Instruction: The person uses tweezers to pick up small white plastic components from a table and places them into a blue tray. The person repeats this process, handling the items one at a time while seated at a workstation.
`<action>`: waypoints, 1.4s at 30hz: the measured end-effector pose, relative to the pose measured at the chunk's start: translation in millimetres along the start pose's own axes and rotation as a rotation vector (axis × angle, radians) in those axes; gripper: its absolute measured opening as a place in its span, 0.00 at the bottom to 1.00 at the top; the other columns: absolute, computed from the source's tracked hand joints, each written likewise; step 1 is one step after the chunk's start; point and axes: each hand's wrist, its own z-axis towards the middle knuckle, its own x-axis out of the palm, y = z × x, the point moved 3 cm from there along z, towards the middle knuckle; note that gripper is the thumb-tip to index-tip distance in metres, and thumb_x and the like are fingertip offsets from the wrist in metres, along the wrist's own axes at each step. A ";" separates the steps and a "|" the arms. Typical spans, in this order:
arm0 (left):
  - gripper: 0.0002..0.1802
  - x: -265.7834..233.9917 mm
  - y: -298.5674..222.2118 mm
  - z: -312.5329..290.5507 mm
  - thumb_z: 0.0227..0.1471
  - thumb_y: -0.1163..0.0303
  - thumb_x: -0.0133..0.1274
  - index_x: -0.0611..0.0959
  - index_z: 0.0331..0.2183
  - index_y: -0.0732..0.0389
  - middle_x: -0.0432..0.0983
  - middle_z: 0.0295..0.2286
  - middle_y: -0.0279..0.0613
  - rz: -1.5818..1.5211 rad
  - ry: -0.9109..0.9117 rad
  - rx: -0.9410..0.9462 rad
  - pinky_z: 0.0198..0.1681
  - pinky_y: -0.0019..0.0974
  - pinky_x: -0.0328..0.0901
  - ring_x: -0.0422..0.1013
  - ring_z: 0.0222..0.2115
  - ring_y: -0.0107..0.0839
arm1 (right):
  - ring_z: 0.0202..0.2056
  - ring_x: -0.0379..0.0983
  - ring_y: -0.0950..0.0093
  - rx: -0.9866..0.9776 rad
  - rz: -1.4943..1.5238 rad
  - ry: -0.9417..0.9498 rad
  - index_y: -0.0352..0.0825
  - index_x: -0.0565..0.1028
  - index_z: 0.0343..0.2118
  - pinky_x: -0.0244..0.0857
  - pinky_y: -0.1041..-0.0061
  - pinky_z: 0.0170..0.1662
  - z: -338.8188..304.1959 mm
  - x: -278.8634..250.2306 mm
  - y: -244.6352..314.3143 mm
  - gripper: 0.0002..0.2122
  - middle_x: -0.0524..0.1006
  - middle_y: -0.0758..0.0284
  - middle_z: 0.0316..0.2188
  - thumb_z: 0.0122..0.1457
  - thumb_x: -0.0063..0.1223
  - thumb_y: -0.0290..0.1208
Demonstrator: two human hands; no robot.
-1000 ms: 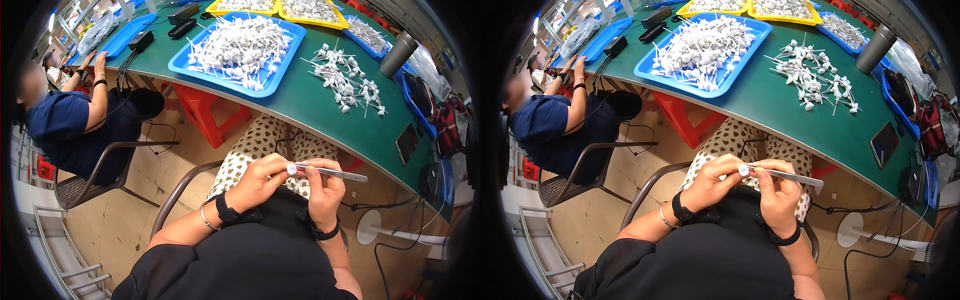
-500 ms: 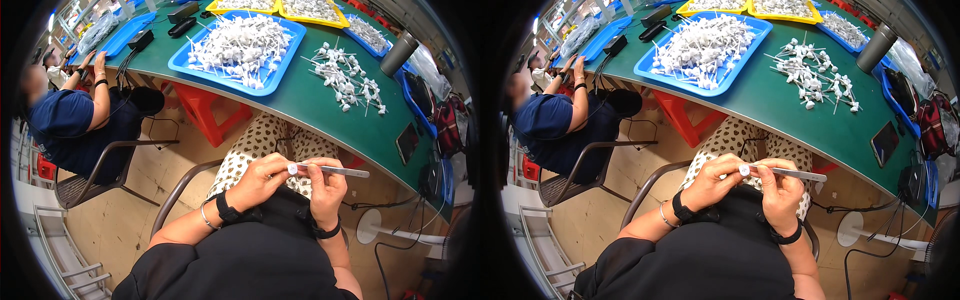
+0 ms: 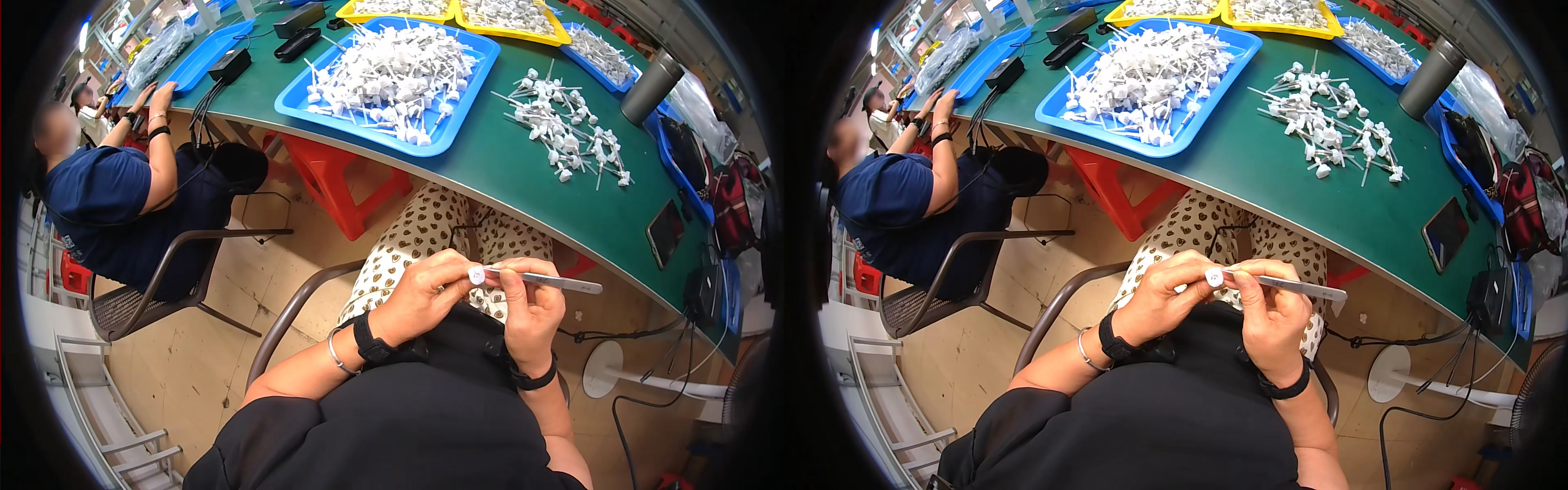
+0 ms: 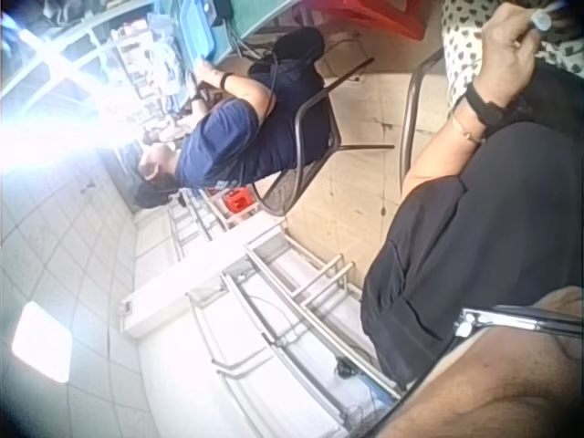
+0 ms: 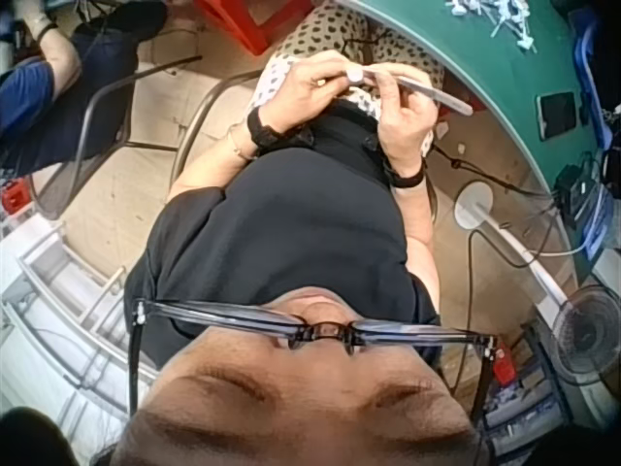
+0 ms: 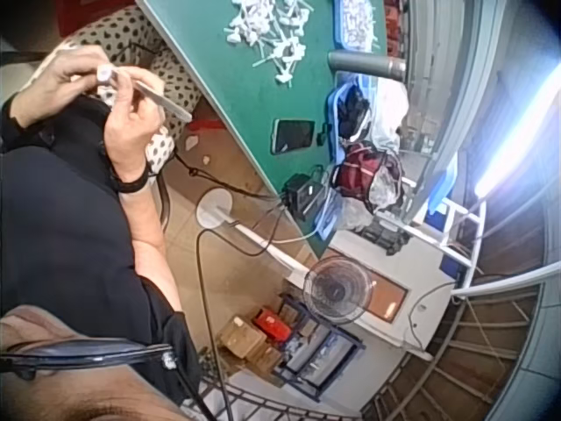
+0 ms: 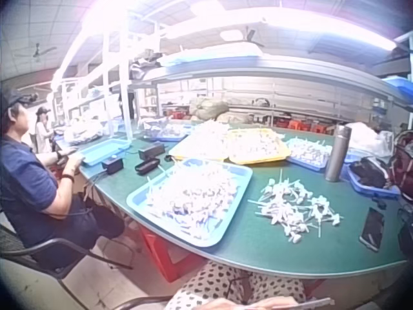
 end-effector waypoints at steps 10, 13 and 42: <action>0.09 3.7 2.1 -2.3 0.56 0.81 0.55 0.84 0.40 0.64 0.76 0.30 0.40 -0.020 0.009 0.032 0.30 0.32 0.69 0.74 0.28 0.31 | 0.31 0.79 0.76 -0.069 -0.296 0.124 0.27 0.75 0.35 0.74 0.79 0.34 5.2 -3.6 12.0 0.03 0.79 0.62 0.33 0.61 0.56 0.20; 0.09 3.7 2.5 -1.6 0.57 0.81 0.54 0.84 0.40 0.64 0.76 0.30 0.40 -0.053 0.009 0.017 0.29 0.31 0.69 0.74 0.27 0.29 | 0.31 0.78 0.76 -0.007 -0.251 0.087 0.27 0.75 0.36 0.74 0.79 0.34 4.2 -3.2 12.8 0.03 0.79 0.62 0.33 0.61 0.56 0.20; 0.09 -1.4 -1.3 1.0 0.61 0.76 0.51 0.85 0.40 0.65 0.76 0.34 0.41 -0.243 0.087 -0.083 0.34 0.28 0.73 0.76 0.29 0.27 | 0.40 0.79 0.70 0.052 0.130 0.051 0.25 0.69 0.41 0.77 0.74 0.46 3.1 -0.3 7.6 0.05 0.77 0.56 0.39 0.65 0.48 0.18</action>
